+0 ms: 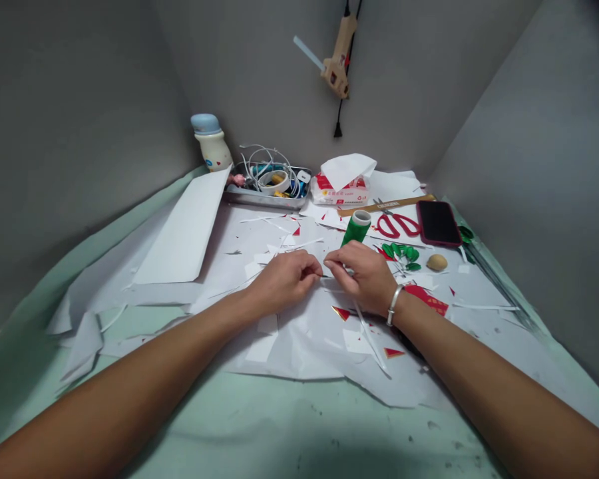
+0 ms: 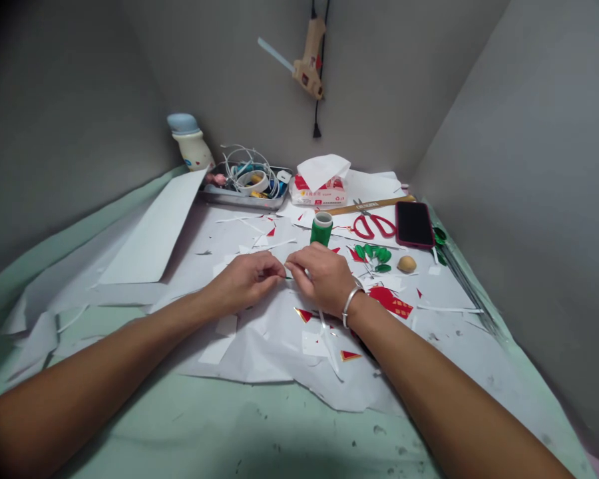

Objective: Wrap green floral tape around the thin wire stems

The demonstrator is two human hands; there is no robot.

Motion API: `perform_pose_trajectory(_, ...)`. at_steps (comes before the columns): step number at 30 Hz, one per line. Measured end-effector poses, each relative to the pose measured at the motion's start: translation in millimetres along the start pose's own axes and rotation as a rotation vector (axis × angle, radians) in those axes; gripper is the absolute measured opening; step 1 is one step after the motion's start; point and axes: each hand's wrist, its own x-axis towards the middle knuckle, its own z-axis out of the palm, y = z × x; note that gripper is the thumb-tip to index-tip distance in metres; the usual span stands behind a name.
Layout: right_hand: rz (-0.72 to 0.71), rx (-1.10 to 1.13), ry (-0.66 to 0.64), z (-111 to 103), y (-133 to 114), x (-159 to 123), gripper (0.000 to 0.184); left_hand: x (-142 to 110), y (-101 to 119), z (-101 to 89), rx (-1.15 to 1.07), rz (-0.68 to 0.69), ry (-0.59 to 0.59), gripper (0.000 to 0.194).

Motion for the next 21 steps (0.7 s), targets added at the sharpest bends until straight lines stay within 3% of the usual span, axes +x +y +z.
perform_pose_trajectory(4,0.103,0.071,-0.038,2,7,0,0.014,-1,4,-1.5,-0.122,0.004,-0.053,0.013)
perform_pose_trajectory(8,0.12,0.073,-0.111,4,5,-2,0.013,1,7,-7.1,-0.221,-0.062,-0.004,0.013)
perform_pose_trajectory(12,0.021,0.024,-0.18,2,-3,-3,0.014,3,5,-9.6,-0.208,-0.154,0.107,0.011)
perform_pose_trajectory(15,-0.085,-0.025,-0.181,0,-8,-3,0.015,4,0,-7.2,-0.118,-0.144,0.149,0.012)
perform_pose_trajectory(18,-0.107,-0.025,-0.118,-1,-8,-3,0.016,2,-2,-3.7,-0.032,-0.082,0.091,0.013)
perform_pose_trajectory(21,-0.028,0.017,-0.062,-1,-3,-2,0.016,-1,-1,-1.5,0.004,-0.007,0.0,0.014)
